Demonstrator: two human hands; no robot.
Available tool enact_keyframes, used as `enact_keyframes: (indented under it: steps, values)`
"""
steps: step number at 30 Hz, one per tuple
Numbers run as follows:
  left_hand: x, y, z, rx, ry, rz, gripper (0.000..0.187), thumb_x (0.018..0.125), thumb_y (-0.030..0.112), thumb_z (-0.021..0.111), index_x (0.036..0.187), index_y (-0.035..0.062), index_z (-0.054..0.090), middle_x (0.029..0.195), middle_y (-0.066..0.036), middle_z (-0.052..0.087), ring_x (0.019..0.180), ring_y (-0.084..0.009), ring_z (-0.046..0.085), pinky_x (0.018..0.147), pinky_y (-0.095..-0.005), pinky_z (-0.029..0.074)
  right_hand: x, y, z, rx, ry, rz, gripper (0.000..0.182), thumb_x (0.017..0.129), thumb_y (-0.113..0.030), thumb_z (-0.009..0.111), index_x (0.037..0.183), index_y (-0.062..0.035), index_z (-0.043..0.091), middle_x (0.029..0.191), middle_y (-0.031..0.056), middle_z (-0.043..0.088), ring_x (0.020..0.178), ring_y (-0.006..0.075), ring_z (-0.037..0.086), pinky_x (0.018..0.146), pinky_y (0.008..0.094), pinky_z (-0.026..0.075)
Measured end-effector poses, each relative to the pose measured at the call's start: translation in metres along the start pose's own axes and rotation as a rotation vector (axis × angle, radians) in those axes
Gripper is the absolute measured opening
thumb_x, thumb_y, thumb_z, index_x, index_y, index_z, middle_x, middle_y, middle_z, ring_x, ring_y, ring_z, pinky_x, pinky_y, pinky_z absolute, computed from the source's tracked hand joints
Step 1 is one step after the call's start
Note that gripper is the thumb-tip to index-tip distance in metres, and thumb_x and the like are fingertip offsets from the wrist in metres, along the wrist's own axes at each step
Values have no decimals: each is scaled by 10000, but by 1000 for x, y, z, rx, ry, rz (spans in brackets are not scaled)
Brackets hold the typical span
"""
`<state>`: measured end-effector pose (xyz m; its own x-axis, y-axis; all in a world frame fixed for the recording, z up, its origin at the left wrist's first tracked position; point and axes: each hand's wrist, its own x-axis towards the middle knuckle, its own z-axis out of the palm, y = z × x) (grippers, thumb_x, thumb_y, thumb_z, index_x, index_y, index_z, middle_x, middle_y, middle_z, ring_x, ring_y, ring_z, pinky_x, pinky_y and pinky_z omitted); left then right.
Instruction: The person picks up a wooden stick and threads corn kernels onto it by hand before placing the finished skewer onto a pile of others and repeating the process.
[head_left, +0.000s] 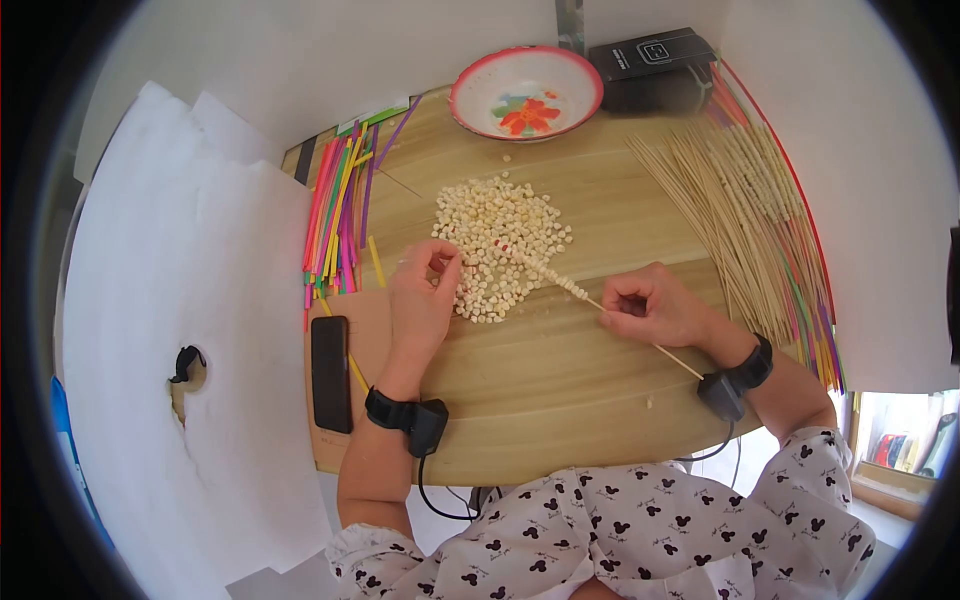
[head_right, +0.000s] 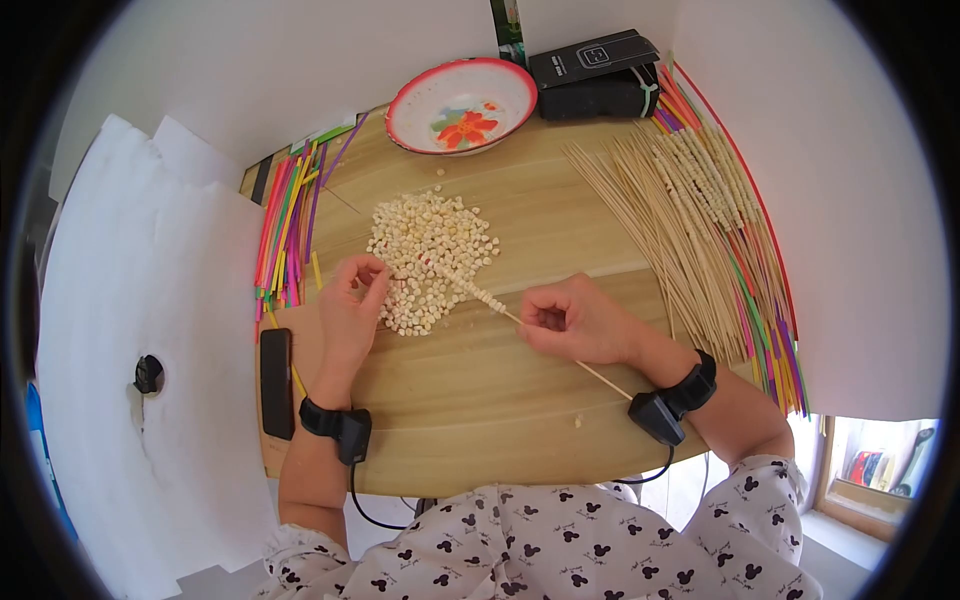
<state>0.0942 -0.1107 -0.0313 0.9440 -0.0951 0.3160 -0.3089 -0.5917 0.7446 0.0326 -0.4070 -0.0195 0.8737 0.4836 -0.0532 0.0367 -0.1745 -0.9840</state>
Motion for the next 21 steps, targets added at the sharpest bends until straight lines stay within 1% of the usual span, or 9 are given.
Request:
enact_keyframes:
  steps: [1,3,4,6,7,9,13,15,21]
  values:
    - [2,-2,-2,1,5,3,119,821,39,670,930,33,623,829,-54,608,759,-161,567,642,-266,455,0,1,0,3,-4,8,196,846,-104,674,708,-35,554,611,-72,482,545,4,377,470,201,286]
    - [5,-5,-5,-113,42,-86,115,854,63,675,945,13,625,823,-23,634,718,-88,553,627,-229,448,0,-1,0,4,-9,13,195,850,-105,675,711,-37,556,612,-72,482,546,2,377,469,199,284]
    - [6,-6,-5,-110,47,-86,115,854,63,675,945,13,625,823,-23,634,718,-88,553,627,-229,448,-1,-3,0,-10,-18,-6,196,864,-101,660,714,-31,554,615,-68,491,551,-1,392,474,194,304]
    - [7,-8,-5,-420,23,-213,111,866,55,675,952,-3,636,841,-15,648,731,-61,554,654,-214,460,1,-4,0,-23,-33,-30,199,879,-97,644,717,-25,553,618,-64,501,556,-5,407,478,189,324]
    - [7,-7,-5,-418,26,-214,111,866,55,675,952,-3,636,841,-15,648,731,-61,554,654,-214,460,0,-3,0,-30,-43,-35,200,880,-99,648,720,-25,554,621,-63,502,557,-6,408,477,187,325]
    - [7,-4,-5,-521,4,-210,120,868,32,671,982,-3,655,870,-16,650,753,-55,565,682,-198,468,-1,-2,1,-36,-56,-40,201,882,-101,652,722,-26,555,625,-63,503,557,-7,409,477,186,326]
    - [6,-6,-4,-539,-21,-228,158,865,20,673,1021,-4,666,884,-17,655,777,-60,581,703,-194,473,-1,-2,2,-32,-53,-38,207,880,-113,665,728,-26,555,621,-64,503,559,-8,419,479,182,330]
    - [5,-5,-4,-572,-40,-252,192,861,11,674,1052,-4,664,921,-34,676,824,-70,610,755,-198,477,-1,-1,1,-27,-58,-31,208,880,-117,667,729,-27,556,619,-65,504,559,-8,423,481,181,331]
    - [2,-6,0,-639,-62,-254,171,866,-2,660,1036,-11,661,935,-42,679,826,-84,621,760,-204,482,-2,-3,1,-27,-67,-19,203,880,-114,662,728,-33,555,617,-64,507,555,-7,427,480,183,336]
